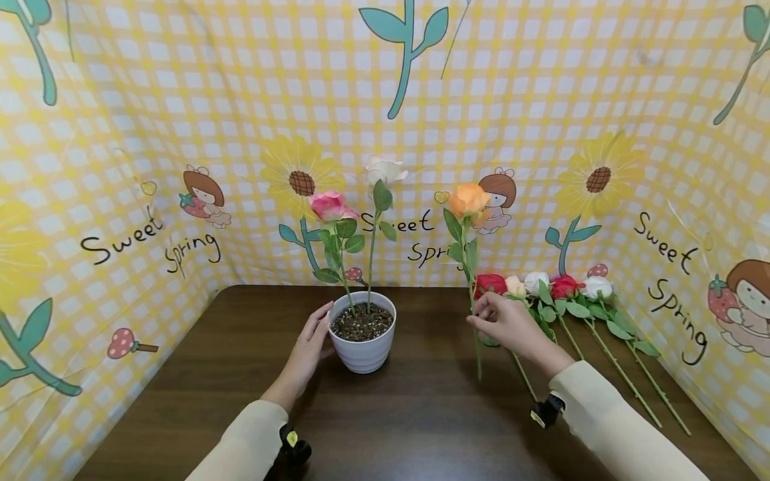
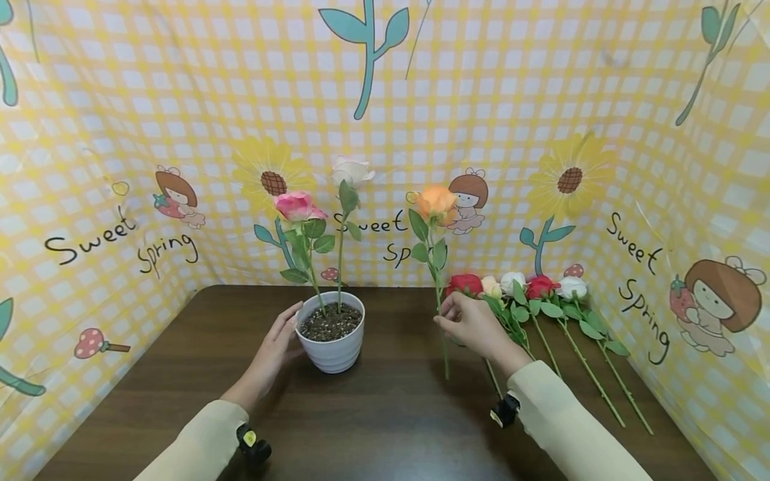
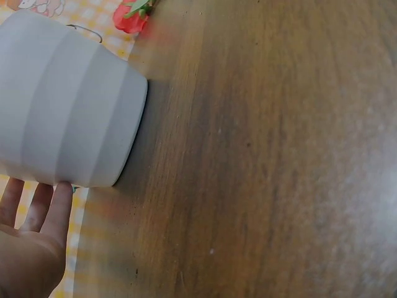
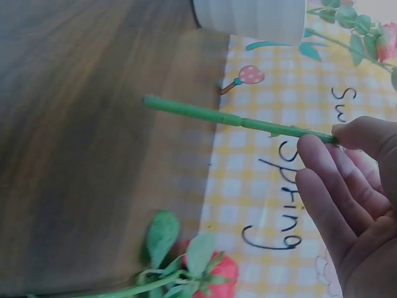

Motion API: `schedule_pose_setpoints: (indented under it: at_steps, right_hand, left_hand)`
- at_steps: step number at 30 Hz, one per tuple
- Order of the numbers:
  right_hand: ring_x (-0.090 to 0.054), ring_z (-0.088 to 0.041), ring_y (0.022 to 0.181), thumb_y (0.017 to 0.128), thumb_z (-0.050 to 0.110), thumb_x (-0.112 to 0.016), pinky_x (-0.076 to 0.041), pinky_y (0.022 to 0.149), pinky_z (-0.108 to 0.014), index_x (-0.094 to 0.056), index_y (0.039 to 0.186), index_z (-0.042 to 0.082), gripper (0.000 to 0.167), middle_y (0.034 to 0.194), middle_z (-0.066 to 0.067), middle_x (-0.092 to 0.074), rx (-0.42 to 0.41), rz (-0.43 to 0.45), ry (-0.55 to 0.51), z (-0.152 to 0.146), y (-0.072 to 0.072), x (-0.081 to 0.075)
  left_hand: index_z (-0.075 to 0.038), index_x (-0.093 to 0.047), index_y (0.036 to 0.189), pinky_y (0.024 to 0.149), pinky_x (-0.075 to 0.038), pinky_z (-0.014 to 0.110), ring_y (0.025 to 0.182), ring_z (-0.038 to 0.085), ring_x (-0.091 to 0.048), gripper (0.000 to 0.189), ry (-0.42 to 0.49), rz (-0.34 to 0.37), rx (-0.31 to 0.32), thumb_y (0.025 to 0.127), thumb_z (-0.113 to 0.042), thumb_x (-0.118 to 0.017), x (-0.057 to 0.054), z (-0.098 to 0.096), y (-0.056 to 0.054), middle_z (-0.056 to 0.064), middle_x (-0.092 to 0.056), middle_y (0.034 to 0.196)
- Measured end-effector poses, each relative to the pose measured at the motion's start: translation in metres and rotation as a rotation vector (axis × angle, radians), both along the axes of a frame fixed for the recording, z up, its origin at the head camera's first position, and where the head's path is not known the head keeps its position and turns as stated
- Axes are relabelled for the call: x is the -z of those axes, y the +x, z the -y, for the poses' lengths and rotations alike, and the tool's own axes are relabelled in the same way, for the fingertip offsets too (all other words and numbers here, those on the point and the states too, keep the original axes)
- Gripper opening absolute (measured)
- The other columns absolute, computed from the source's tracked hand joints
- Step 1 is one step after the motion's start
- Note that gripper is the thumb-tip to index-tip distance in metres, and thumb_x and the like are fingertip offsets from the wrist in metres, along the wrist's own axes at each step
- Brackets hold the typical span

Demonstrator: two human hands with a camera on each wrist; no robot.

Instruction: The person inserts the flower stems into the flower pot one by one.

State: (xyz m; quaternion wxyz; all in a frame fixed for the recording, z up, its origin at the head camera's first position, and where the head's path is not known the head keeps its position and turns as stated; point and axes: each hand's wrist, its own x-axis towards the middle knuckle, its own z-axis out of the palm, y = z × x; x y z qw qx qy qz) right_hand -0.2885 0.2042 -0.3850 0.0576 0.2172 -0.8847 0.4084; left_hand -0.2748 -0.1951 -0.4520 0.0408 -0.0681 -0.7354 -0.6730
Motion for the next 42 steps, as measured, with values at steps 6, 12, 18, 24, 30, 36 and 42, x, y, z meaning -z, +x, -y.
schedule_pose_setpoints:
  at_steps: [6, 12, 18, 24, 30, 36, 42]
  right_hand:
    - [-0.068, -0.017, 0.065, 0.094, 0.018, -0.073, -0.057, 0.059, -0.034, -0.061, 0.098, 0.008, 0.016, 0.081, 0.0, -0.068, -0.01, -0.087, -0.003, 0.011, -0.003, -0.014]
    - [-0.066, -0.01, 0.065, 0.092, 0.018, -0.076, -0.054, 0.059, -0.03, -0.062, 0.096, 0.01, 0.016, 0.079, 0.004, -0.068, -0.021, -0.258, -0.015, 0.023, -0.005, -0.028]
    - [-0.069, -0.017, 0.07, 0.093, 0.018, -0.075, -0.052, 0.059, -0.029, -0.062, 0.097, 0.011, 0.016, 0.081, 0.003, -0.069, -0.052, -0.333, -0.094, 0.042, -0.007, -0.038]
    - [-0.069, -0.018, 0.07, 0.093, 0.011, -0.075, -0.053, 0.06, -0.029, -0.064, 0.103, 0.008, 0.015, 0.082, 0.002, -0.069, -0.098, -0.359, -0.187, 0.064, -0.008, -0.049]
    - [-0.069, -0.018, 0.069, 0.095, 0.015, -0.073, -0.054, 0.061, -0.03, -0.066, 0.106, 0.004, 0.017, 0.082, 0.0, -0.069, -0.167, -0.384, -0.261, 0.085, -0.006, -0.058]
    - [-0.069, -0.015, 0.071, 0.095, 0.01, -0.071, -0.054, 0.062, -0.031, -0.065, 0.108, 0.002, 0.016, 0.084, -0.003, -0.069, -0.208, -0.412, -0.282, 0.109, -0.002, -0.064]
    - [-0.068, -0.011, 0.075, 0.097, 0.013, -0.069, -0.056, 0.065, -0.03, -0.065, 0.111, 0.003, 0.018, 0.087, -0.003, -0.07, -0.223, -0.44, -0.286, 0.132, -0.007, -0.057]
  left_hand:
    - [-0.022, -0.035, 0.155, 0.102, -0.039, 0.064, 0.139, 0.033, -0.034, 0.051, -0.01, 0.0, 0.001, 0.109, -0.044, -0.038, 0.0, 0.0, 0.0, 0.014, -0.032, 0.156]
    - [-0.021, -0.034, 0.155, 0.102, -0.039, 0.064, 0.139, 0.033, -0.034, 0.052, -0.013, 0.0, 0.002, 0.109, -0.044, -0.038, 0.0, 0.001, 0.0, 0.014, -0.031, 0.157]
    - [-0.019, -0.033, 0.156, 0.103, -0.038, 0.064, 0.139, 0.033, -0.034, 0.053, -0.007, -0.003, 0.005, 0.109, -0.044, -0.038, -0.002, 0.001, 0.0, 0.014, -0.031, 0.157]
    - [-0.02, -0.033, 0.156, 0.103, -0.038, 0.064, 0.14, 0.034, -0.033, 0.053, -0.019, 0.004, 0.008, 0.109, -0.045, -0.037, -0.001, 0.002, 0.0, 0.013, -0.029, 0.158]
    - [-0.022, -0.034, 0.155, 0.103, -0.038, 0.064, 0.14, 0.032, -0.033, 0.051, -0.014, -0.003, 0.011, 0.109, -0.044, -0.037, -0.001, 0.001, 0.0, 0.011, -0.028, 0.159]
    - [-0.021, -0.034, 0.155, 0.103, -0.038, 0.065, 0.14, 0.033, -0.033, 0.051, -0.018, -0.011, 0.009, 0.109, -0.044, -0.037, 0.0, 0.001, 0.0, 0.013, -0.03, 0.158]
    - [-0.021, -0.033, 0.155, 0.103, -0.038, 0.065, 0.14, 0.035, -0.033, 0.051, -0.025, -0.013, 0.014, 0.109, -0.044, -0.037, -0.001, 0.001, 0.001, 0.015, -0.03, 0.158]
